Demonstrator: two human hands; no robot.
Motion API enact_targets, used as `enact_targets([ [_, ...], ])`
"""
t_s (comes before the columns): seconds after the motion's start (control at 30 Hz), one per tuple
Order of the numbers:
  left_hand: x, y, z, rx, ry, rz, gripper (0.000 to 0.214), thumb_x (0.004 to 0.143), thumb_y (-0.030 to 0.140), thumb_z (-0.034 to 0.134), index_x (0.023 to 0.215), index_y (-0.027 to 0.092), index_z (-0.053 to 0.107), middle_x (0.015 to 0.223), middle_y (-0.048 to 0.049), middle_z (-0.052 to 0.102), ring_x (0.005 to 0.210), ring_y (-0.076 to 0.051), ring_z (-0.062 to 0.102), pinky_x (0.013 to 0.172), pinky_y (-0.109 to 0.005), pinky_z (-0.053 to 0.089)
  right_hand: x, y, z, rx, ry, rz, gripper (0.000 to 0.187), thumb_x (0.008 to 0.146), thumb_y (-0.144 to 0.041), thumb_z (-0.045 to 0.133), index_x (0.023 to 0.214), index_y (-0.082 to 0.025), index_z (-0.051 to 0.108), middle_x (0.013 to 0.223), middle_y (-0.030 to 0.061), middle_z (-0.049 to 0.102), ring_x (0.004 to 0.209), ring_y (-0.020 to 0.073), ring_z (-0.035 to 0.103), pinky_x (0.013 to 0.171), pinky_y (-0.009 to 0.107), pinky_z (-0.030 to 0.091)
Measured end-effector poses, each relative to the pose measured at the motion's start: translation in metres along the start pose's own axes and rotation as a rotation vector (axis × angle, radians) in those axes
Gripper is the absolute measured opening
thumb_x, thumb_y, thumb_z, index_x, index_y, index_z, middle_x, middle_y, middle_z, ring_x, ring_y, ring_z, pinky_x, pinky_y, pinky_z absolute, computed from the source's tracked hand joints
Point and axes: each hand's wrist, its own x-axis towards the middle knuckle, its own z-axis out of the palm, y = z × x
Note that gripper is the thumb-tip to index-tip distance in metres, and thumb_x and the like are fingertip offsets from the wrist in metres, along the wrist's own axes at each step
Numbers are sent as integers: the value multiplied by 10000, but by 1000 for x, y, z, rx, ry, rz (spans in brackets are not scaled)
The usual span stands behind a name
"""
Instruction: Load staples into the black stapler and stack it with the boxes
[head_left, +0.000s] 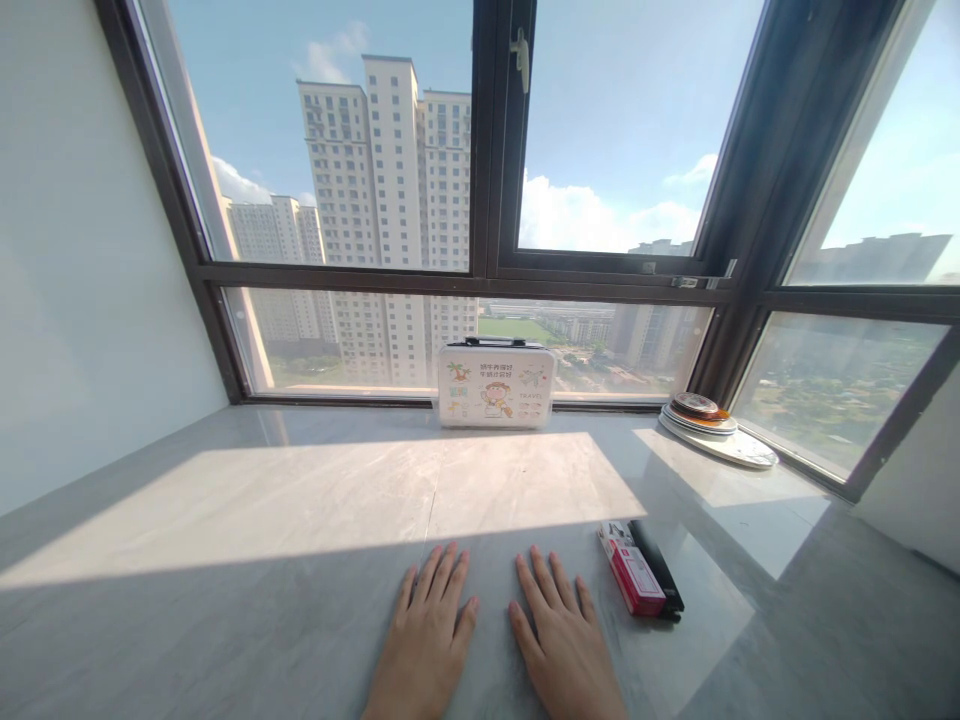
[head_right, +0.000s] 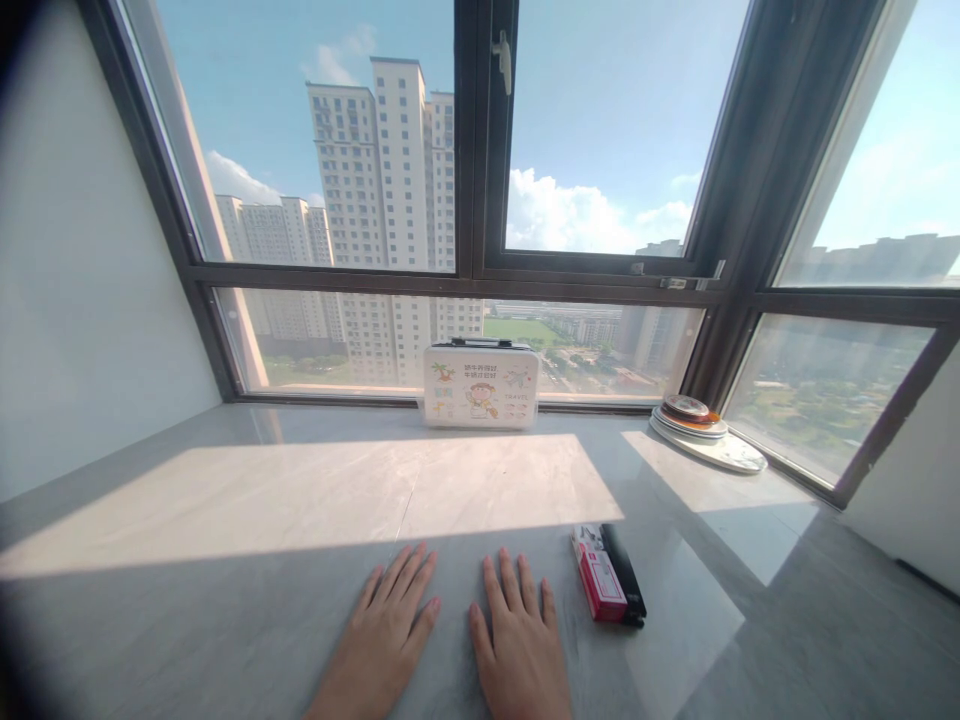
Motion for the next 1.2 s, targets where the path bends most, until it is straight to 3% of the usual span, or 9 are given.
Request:
enact_targets([
  [1.2,0,-2,2,7,-5,-10,554,1029,502,284,1555,330,288,1632,48,254,1523,-244,213,1243,-534,202,1,0,-1,2,-20,6,596,1015,-556,238,1573,-349,237,1645,-39,114,1533,283,111,1214,567,133],
])
